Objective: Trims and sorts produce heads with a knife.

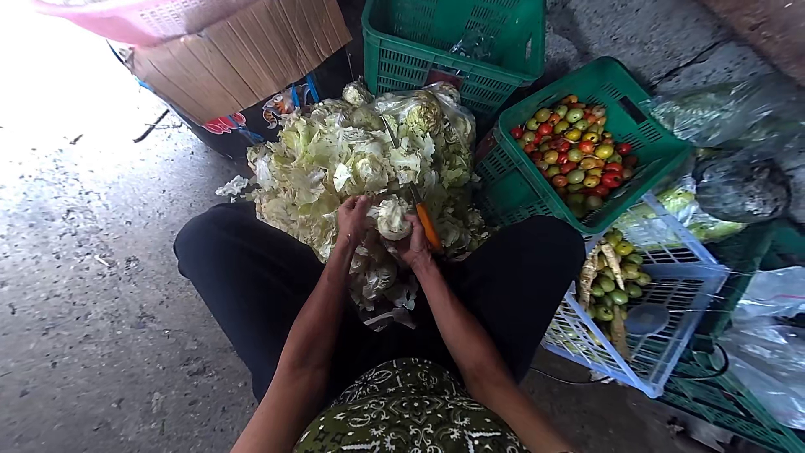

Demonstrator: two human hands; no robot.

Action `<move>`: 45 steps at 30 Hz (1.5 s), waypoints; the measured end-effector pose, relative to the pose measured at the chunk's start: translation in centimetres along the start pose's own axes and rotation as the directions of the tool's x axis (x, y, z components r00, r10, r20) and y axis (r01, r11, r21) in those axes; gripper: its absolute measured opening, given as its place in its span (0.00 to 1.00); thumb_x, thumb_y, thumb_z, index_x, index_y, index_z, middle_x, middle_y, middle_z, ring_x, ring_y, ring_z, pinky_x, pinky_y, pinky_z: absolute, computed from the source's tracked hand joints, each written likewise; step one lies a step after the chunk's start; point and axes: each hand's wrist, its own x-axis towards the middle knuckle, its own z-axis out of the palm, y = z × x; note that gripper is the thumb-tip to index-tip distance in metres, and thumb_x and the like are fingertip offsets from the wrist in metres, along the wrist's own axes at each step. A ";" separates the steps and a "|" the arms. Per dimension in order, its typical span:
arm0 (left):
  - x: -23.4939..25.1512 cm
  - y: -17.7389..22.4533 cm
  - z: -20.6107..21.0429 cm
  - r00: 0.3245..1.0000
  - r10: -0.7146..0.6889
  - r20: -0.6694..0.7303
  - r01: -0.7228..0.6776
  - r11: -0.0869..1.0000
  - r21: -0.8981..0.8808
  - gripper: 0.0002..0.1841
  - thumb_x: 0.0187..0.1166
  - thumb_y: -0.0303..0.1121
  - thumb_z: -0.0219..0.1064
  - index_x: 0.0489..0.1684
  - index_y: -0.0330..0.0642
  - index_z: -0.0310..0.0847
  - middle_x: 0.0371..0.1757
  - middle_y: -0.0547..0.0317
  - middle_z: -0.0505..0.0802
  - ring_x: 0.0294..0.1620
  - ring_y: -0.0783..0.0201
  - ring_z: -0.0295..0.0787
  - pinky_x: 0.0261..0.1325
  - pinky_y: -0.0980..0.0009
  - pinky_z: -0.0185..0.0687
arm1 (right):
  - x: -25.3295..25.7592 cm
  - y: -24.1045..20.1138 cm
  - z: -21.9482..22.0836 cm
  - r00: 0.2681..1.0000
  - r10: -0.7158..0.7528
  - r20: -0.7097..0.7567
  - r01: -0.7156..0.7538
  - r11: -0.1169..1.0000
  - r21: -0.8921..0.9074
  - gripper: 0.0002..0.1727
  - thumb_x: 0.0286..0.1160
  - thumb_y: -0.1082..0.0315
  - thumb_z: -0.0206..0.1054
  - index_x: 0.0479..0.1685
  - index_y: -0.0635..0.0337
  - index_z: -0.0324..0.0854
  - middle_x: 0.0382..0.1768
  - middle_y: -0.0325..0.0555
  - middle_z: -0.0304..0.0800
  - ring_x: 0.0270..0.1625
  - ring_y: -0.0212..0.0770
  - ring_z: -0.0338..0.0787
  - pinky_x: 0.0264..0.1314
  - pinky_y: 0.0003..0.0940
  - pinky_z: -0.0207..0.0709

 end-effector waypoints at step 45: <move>-4.3 4.9 1.0 0.939 0.071 0.335 -0.138 0.974 0.179 0.17 0.87 0.32 0.65 0.67 0.32 0.79 0.64 0.40 0.89 0.52 0.54 0.92 0.62 0.55 0.86 | -1.0 -3.2 0.9 0.981 -0.167 -0.097 0.182 0.967 0.177 0.33 0.84 0.42 0.59 0.82 0.50 0.65 0.76 0.52 0.74 0.72 0.53 0.80 0.68 0.55 0.80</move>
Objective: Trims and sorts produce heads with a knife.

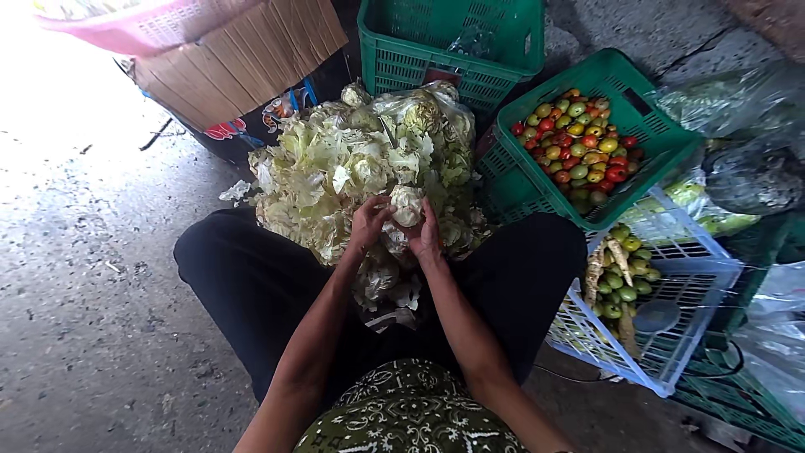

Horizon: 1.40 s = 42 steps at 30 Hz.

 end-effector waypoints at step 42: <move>4.2 -1.3 -3.4 0.974 -0.221 -0.056 0.189 0.919 -0.345 0.10 0.82 0.22 0.63 0.56 0.26 0.78 0.43 0.50 0.90 0.35 0.65 0.91 0.45 0.67 0.92 | -0.5 -0.7 -0.4 0.986 -0.133 0.098 0.149 0.972 -0.180 0.31 0.74 0.56 0.64 0.78 0.48 0.62 0.68 0.46 0.78 0.65 0.41 0.82 0.63 0.42 0.81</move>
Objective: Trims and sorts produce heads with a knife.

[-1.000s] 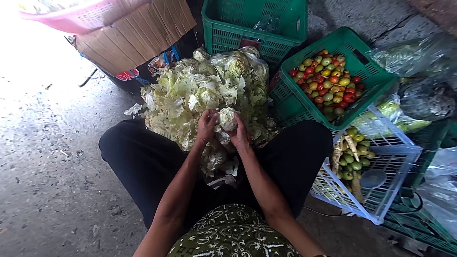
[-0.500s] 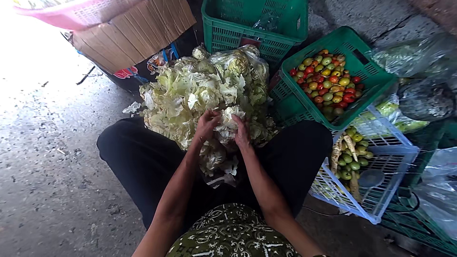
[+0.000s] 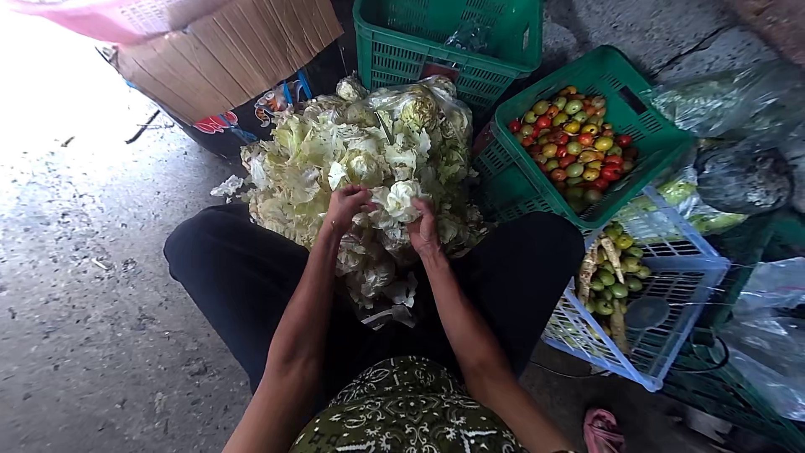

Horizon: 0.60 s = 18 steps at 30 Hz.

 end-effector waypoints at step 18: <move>-4.6 0.0 1.5 0.993 -0.117 -0.013 0.117 0.992 0.038 0.47 0.77 0.73 0.56 0.89 0.47 0.57 0.76 0.42 0.80 0.68 0.43 0.84 0.63 0.42 0.85 | -2.0 0.1 3.3 0.995 -0.058 -0.084 0.039 0.976 -0.216 0.26 0.88 0.53 0.54 0.77 0.59 0.71 0.67 0.56 0.81 0.65 0.48 0.83 0.64 0.49 0.80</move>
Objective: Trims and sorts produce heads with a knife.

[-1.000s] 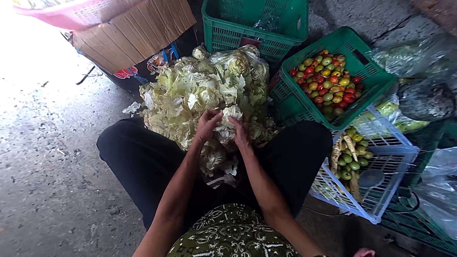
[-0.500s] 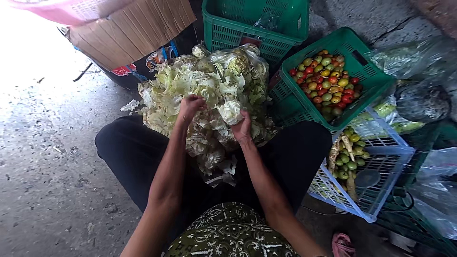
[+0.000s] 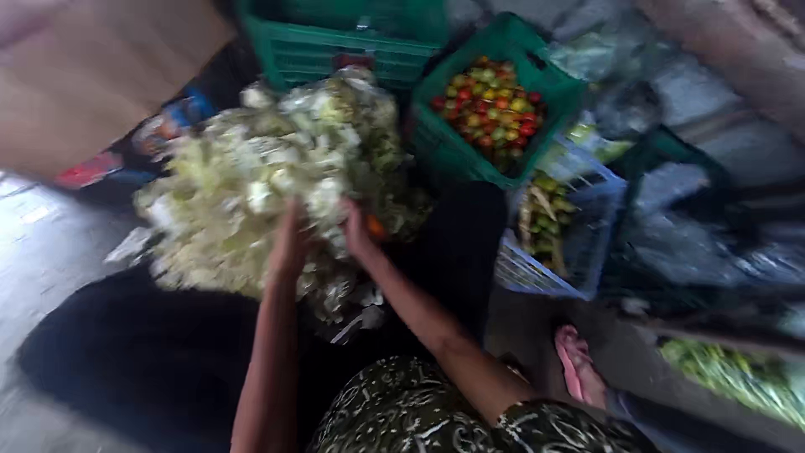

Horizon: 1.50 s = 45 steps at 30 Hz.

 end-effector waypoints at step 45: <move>2.5 4.7 1.7 0.921 0.306 0.239 -0.363 0.457 0.812 0.16 0.92 0.33 0.54 0.61 0.29 0.82 0.54 0.31 0.90 0.57 0.35 0.89 0.64 0.37 0.78 | 5.7 -1.7 -1.6 0.977 0.179 -0.113 -0.114 0.896 0.430 0.35 0.77 0.66 0.65 0.85 0.52 0.57 0.75 0.55 0.69 0.67 0.52 0.78 0.60 0.52 0.79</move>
